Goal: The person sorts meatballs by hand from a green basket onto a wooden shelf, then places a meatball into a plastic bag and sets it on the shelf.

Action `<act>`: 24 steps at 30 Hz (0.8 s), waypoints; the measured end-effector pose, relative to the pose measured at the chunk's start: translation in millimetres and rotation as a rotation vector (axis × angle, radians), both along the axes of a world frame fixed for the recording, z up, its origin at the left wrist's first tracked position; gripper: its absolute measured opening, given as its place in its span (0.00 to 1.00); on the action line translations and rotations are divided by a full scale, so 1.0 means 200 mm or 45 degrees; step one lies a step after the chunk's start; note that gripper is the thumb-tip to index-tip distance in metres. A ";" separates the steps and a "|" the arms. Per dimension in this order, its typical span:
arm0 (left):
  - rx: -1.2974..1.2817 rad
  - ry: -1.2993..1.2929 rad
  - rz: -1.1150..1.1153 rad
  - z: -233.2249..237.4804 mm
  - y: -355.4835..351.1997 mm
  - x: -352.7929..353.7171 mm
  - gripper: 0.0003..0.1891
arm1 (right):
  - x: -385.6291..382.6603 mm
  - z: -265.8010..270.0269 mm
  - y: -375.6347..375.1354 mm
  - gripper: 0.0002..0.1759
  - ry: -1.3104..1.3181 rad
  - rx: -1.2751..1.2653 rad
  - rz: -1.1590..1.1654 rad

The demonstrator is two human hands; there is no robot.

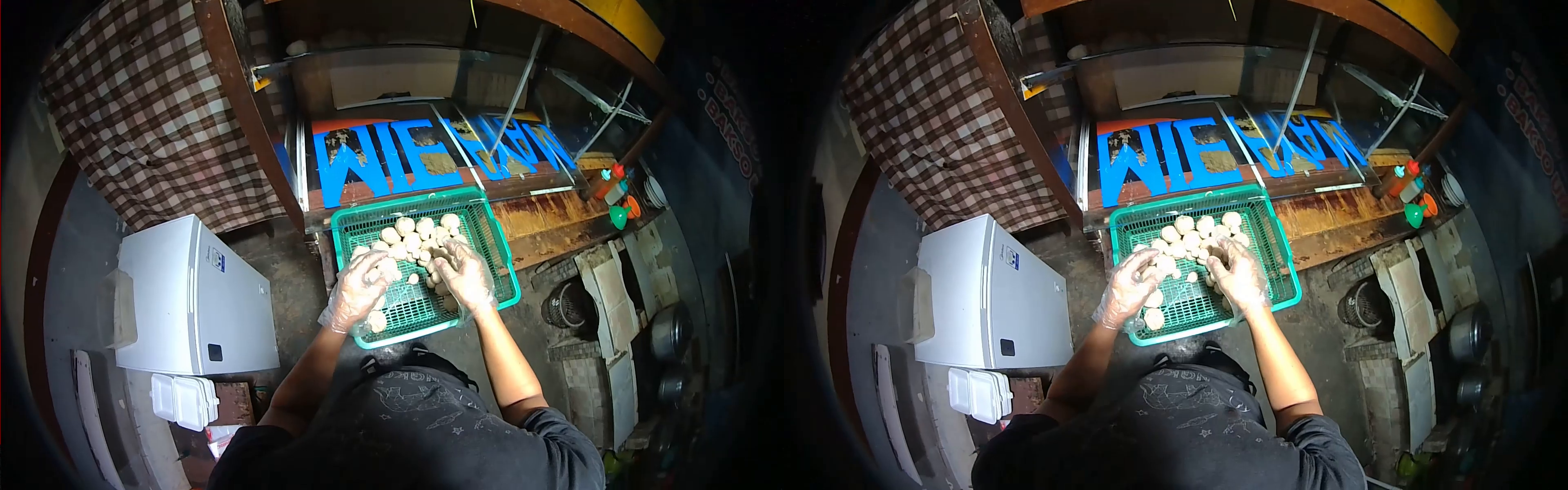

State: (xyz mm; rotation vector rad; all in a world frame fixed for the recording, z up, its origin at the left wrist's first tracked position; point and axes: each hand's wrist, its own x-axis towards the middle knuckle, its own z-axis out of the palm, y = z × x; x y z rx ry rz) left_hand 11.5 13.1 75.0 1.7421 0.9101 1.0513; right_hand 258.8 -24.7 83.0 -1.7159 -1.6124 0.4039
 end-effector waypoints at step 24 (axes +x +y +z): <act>0.066 0.425 0.051 0.00 -0.05 0.33 0.21 | 0.34 0.02 -0.02 0.24 -0.140 -0.223 0.116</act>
